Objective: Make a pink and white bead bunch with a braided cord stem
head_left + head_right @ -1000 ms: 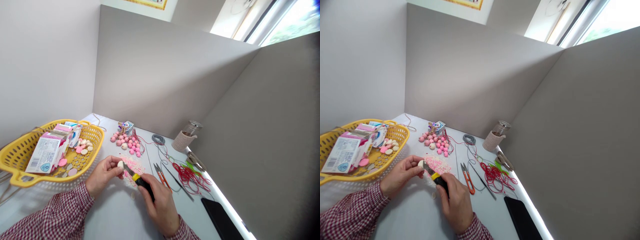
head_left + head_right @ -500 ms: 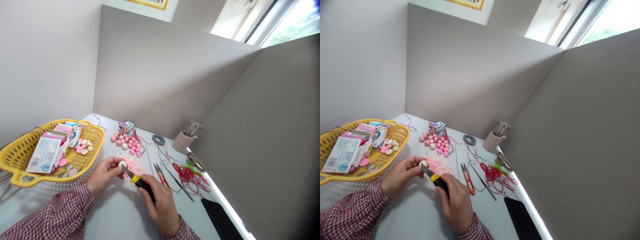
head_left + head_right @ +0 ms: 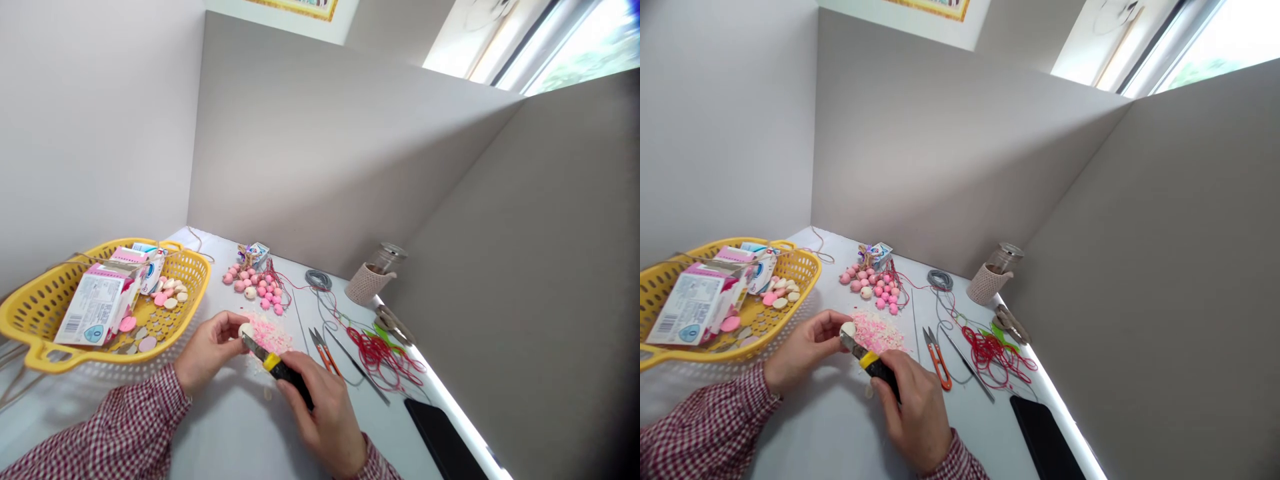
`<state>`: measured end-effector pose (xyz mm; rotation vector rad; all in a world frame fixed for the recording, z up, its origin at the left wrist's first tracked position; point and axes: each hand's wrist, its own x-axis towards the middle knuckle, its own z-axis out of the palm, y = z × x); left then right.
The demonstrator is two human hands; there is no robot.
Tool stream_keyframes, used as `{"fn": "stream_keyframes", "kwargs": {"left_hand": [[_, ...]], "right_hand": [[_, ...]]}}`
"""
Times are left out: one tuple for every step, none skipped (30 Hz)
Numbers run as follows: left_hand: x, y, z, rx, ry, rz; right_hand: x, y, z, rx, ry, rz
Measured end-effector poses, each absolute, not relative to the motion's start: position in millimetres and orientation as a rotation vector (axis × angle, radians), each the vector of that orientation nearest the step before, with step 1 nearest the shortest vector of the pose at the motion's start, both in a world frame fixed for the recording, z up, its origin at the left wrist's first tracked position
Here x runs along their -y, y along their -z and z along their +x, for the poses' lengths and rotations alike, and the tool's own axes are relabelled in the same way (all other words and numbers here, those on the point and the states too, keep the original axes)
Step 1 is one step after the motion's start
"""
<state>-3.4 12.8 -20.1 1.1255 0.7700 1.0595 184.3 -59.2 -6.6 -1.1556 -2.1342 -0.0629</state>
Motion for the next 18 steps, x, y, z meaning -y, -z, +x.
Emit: {"fn": "stream_keyframes", "kwargs": {"left_hand": [[-13.0, 21.5, -2.9, -0.781, -1.065, 1.159], [-13.1, 22.8, -2.5, -0.793, -1.072, 1.193], [-13.0, 24.0, -2.2, -0.809, -1.079, 1.226], [-12.9, 25.0, -2.0, -0.825, -1.084, 1.252], [-12.7, 25.7, -1.9, -0.84, -1.088, 1.272], [-12.5, 26.2, -1.8, -0.853, -1.09, 1.287], [-12.3, 26.4, -1.8, -0.866, -1.091, 1.295], [-12.1, 26.5, -1.8, -0.876, -1.091, 1.299], [-12.0, 26.4, -1.8, -0.885, -1.091, 1.299], [-11.9, 26.3, -1.8, -0.893, -1.09, 1.297], [-11.8, 26.2, -1.8, -0.899, -1.091, 1.294], [-11.7, 25.9, -1.8, -0.903, -1.091, 1.292], [-11.6, 25.7, -1.7, -0.904, -1.091, 1.292], [-11.5, 25.5, -1.6, -0.904, -1.09, 1.293], [-11.4, 25.2, -1.5, -0.903, -1.088, 1.295], [-11.3, 25.0, -1.5, -0.901, -1.084, 1.297], [-11.2, 24.8, -1.4, -0.901, -1.083, 1.297], [-11.2, 24.6, -1.4, -0.9, -1.082, 1.295]], "right_hand": [[59.4, 6.2, 184.1, 2.146, 0.069, -1.159], [59.4, 6.0, 184.2, 2.157, 0.078, -1.161], [59.3, 5.9, 184.5, 2.165, 0.089, -1.163], [59.2, 5.8, 184.7, 2.171, 0.103, -1.164], [59.0, 5.8, 184.7, 2.173, 0.12, -1.163], [58.9, 5.7, 184.6, 2.17, 0.138, -1.162], [58.8, 5.7, 184.2, 2.166, 0.157, -1.162], [58.7, 5.7, 183.8, 2.159, 0.173, -1.162], [58.6, 5.9, 183.3, 2.153, 0.187, -1.162], [58.6, 6.2, 182.9, 2.147, 0.197, -1.163], [58.5, 6.6, 182.6, 2.141, 0.202, -1.167], [58.5, 7.2, 182.5, 2.136, 0.201, -1.172], [58.4, 7.9, 182.4, 2.131, 0.198, -1.181], [58.4, 8.5, 182.5, 2.126, 0.194, -1.189], [58.3, 9.2, 182.6, 2.121, 0.188, -1.197], [58.3, 9.8, 182.7, 2.115, 0.182, -1.202], [58.3, 10.4, 182.7, 2.111, 0.176, -1.205], [58.3, 10.9, 182.7, 2.107, 0.17, -1.209]]}}
